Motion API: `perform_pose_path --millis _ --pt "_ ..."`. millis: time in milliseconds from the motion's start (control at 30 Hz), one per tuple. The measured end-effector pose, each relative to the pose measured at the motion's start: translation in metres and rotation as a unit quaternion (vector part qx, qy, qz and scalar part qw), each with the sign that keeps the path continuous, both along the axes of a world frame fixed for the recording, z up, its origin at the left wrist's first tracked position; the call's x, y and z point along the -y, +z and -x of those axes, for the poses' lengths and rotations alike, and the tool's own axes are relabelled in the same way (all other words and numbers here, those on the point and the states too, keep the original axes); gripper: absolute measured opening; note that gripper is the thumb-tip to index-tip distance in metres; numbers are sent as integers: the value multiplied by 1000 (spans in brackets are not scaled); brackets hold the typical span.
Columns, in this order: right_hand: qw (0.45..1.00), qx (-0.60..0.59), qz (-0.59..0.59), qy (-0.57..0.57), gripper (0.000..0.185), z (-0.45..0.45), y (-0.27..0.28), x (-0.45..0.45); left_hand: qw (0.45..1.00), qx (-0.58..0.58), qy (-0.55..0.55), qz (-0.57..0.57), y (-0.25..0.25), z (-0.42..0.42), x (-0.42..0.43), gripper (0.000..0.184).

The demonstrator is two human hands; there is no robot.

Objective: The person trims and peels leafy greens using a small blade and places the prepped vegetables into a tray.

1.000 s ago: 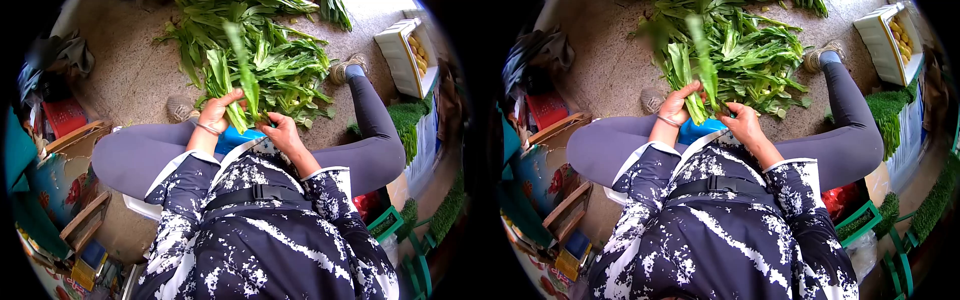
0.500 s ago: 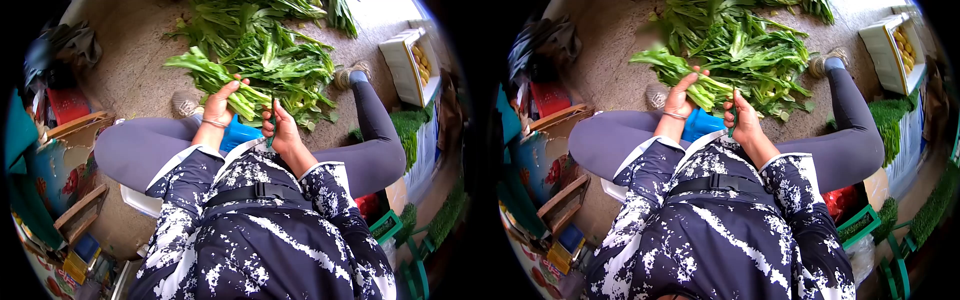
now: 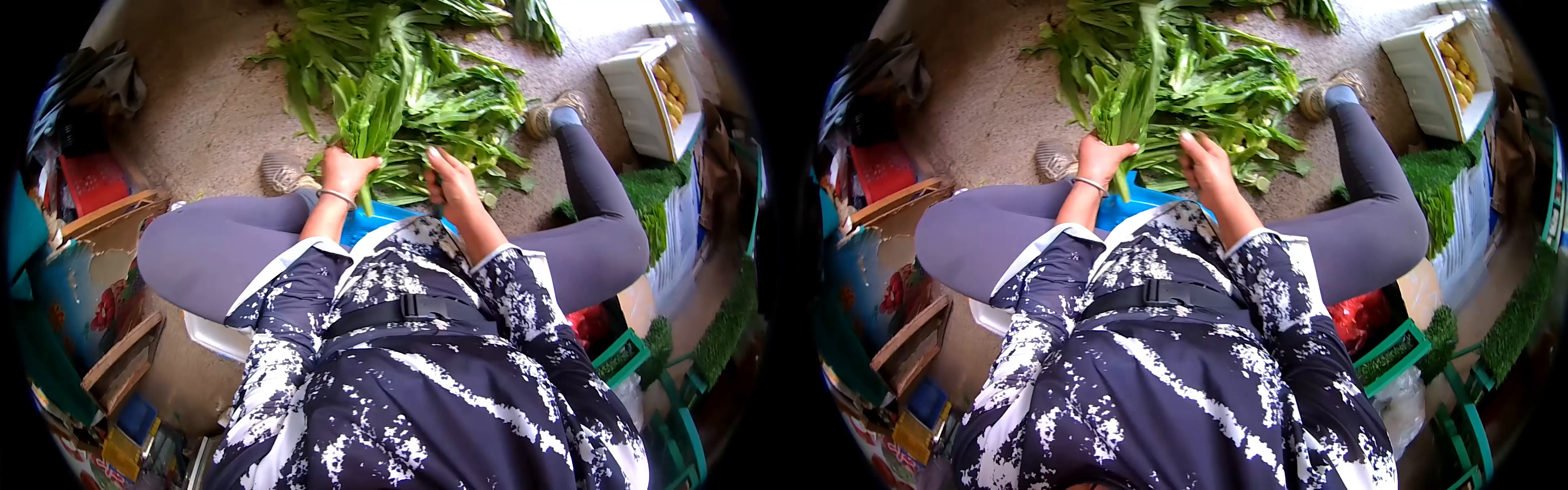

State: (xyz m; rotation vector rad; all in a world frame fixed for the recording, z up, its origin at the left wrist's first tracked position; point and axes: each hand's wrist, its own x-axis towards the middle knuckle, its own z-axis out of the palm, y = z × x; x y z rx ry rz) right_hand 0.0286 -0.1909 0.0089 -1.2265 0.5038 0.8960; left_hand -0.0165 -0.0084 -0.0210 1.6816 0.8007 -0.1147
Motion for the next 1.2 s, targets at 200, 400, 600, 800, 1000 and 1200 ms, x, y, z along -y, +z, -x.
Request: perform_pose_path --millis 200,400,600,800,1000,1200 --pt "994 -46 -65 -76 19 -22 4 -14 956 -82 -172 -222 33 -4 8 43" --pt "980 -127 -152 -32 24 -29 -20 4 948 -91 -228 -201 29 -4 2 42" --pt "950 -224 -214 -35 19 -39 -22 8 929 -105 -282 -217 24 -4 -2 45" --pt "924 22 250 290 27 -41 -26 25 927 -110 -292 -207 31 -6 -7 38" --pt "714 111 441 532 56 -90 -28 80 983 -70 -98 -136 6 -6 -13 33" --pt "669 380 588 248 39 -137 -85 80 925 -23 169 338 15 -12 -6 24"
